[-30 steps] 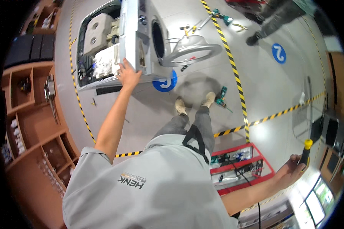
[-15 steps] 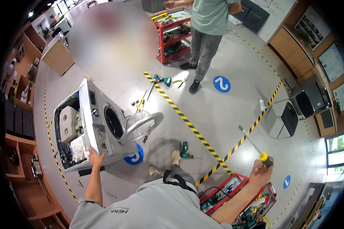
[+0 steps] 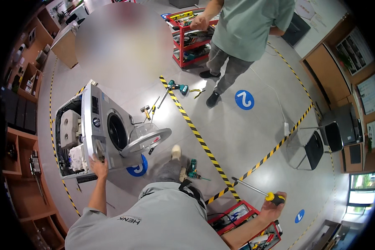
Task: The person disassembles the top and front components of a washing machine by hand and with a screwdriver, removes the detergent drawer, and works on the internal wiring and structural screws.
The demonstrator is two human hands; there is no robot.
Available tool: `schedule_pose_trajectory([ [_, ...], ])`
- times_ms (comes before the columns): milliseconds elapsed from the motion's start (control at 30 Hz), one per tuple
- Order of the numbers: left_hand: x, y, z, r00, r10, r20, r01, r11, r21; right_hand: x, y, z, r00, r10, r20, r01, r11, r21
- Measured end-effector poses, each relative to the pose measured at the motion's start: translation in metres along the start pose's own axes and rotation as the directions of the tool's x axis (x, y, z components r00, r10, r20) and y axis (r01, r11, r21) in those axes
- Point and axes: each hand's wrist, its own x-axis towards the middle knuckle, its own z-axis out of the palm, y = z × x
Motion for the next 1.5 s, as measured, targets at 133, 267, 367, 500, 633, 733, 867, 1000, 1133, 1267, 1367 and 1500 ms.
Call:
schedule_pose_trajectory([
  [133,-0.005,0.133,-0.027,0.962,0.272,0.003,-0.242,0.862,-0.444,0.036,0.017,0.016,0.991,0.109,0.075,-0.097,0.984,-0.151],
  [267,0.001,0.283,-0.063,0.84,0.522,0.147,-0.138,0.468,-0.873,0.073,0.033,0.054,0.966,0.162,0.2,-0.111,0.963,-0.245],
  [367,-0.003,0.385,-0.122,0.707,0.696,0.124,-0.004,0.179,-0.984,0.081,0.046,0.088,0.997,0.077,0.006,-0.069,0.919,-0.388],
  [500,-0.01,0.465,-0.192,0.611,0.776,-0.153,-0.105,-0.112,-0.988,0.083,0.054,0.122,0.999,0.024,-0.026,-0.034,0.884,-0.467],
  [633,-0.025,0.491,-0.212,0.63,0.745,-0.219,-0.164,-0.148,-0.975,0.07,0.045,0.129,0.999,0.031,0.019,-0.016,0.84,-0.543],
  [733,-0.041,0.487,-0.202,0.578,0.789,-0.21,-0.26,-0.066,-0.963,0.048,0.038,0.129,0.999,0.002,-0.036,-0.023,0.811,-0.584],
  [867,-0.065,0.472,-0.19,0.504,0.819,-0.274,-0.38,-0.074,-0.922,0.025,0.027,0.111,0.996,-0.043,-0.078,-0.015,0.785,-0.62],
  [1000,-0.087,0.45,-0.177,0.435,0.853,-0.288,-0.39,-0.11,-0.914,0.001,0.016,0.089,0.992,-0.054,-0.117,-0.032,0.776,-0.63],
  [1133,-0.109,0.43,-0.155,0.394,0.854,-0.339,-0.394,-0.176,-0.902,-0.018,0.012,0.09,0.99,0.006,-0.139,-0.09,0.784,-0.615],
  [1267,-0.138,0.417,-0.119,0.377,0.823,-0.425,-0.321,-0.314,-0.894,-0.042,0.002,0.026,0.999,-0.047,-0.016,0.032,0.855,-0.518],
  [1367,-0.161,0.402,-0.123,0.397,0.842,-0.365,-0.298,-0.258,-0.919,-0.055,-0.01,0.019,0.994,0.076,0.075,-0.043,0.928,-0.37],
  [1500,-0.151,0.352,-0.14,0.439,0.846,-0.302,-0.103,-0.286,-0.953,-0.062,-0.006,0.045,0.983,0.153,0.098,-0.112,0.935,-0.338],
])
